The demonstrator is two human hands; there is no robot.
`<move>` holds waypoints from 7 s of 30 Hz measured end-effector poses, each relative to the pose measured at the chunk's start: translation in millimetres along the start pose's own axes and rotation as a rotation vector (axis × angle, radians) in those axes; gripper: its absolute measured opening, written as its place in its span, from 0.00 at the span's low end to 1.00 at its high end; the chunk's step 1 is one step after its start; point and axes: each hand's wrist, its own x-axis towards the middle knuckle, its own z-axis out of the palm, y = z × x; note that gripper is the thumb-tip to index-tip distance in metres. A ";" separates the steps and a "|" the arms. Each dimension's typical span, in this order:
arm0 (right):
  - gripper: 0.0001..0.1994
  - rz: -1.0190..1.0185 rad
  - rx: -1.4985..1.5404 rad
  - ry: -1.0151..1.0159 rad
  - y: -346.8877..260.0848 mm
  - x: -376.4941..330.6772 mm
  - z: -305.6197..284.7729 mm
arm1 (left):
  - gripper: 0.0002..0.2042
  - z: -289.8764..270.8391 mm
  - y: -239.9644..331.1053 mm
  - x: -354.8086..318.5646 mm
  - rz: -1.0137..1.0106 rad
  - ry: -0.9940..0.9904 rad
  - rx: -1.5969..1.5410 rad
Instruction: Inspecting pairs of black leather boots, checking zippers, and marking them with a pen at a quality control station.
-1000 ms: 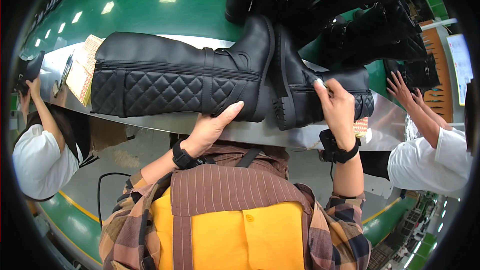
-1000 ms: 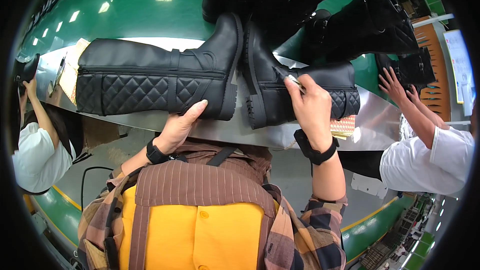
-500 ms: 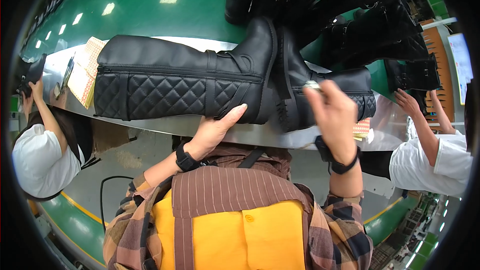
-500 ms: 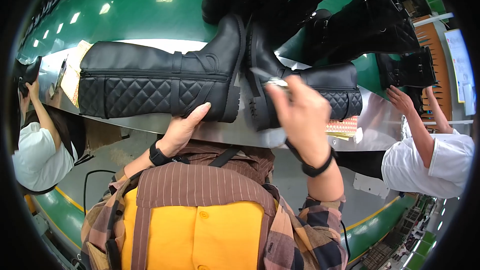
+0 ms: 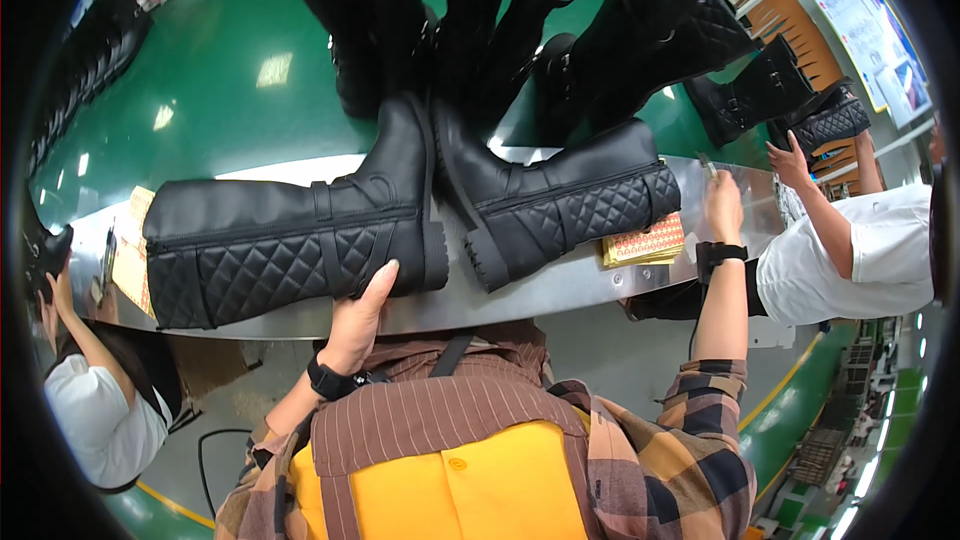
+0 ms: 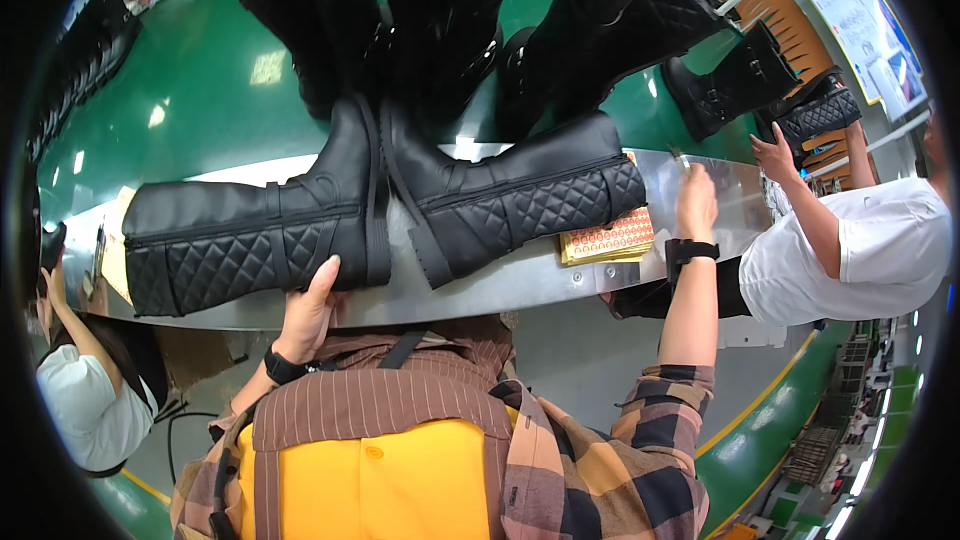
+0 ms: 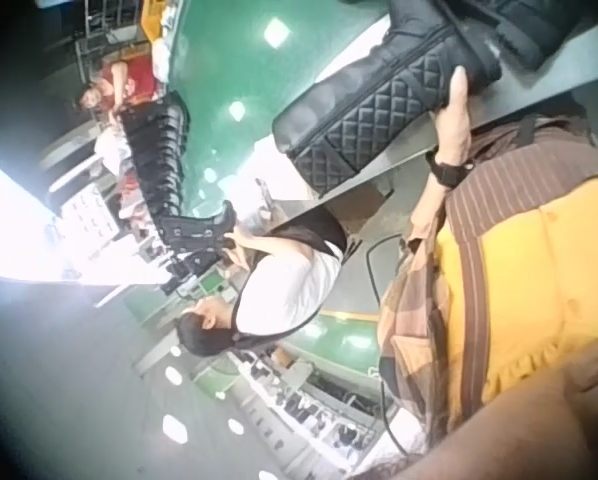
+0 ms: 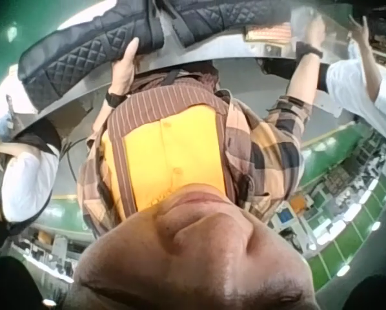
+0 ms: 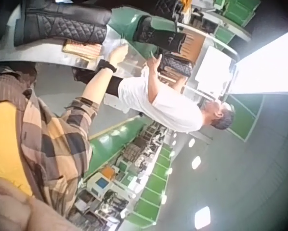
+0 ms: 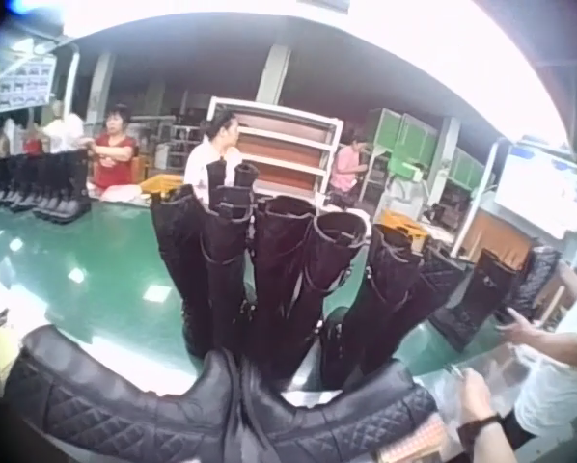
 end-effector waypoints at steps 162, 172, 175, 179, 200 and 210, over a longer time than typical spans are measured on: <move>0.18 -0.750 0.961 0.046 -266.7 -203.2 -139.0 | 0.53 24.3 30.8 23.1 0.676 -0.279 0.734; 0.30 -0.262 1.329 -0.718 -204.2 -192.1 -40.6 | 0.58 27.5 -7.1 52.2 0.722 -0.349 0.788; 0.32 -0.384 1.421 -0.677 -209.8 -210.5 -36.1 | 0.52 26.9 -5.3 57.2 0.705 -0.382 0.806; 0.34 -0.508 1.359 -0.654 -231.8 -227.1 -48.0 | 0.45 23.3 8.0 76.7 0.704 -0.445 0.841; 0.48 -0.467 1.295 -0.445 -246.7 -278.8 -45.3 | 0.55 1.4 -6.0 -20.1 0.504 -0.250 0.915; 0.40 -0.552 1.432 -0.607 -236.2 -280.4 -69.3 | 0.67 9.1 37.0 -25.0 0.457 -0.065 0.847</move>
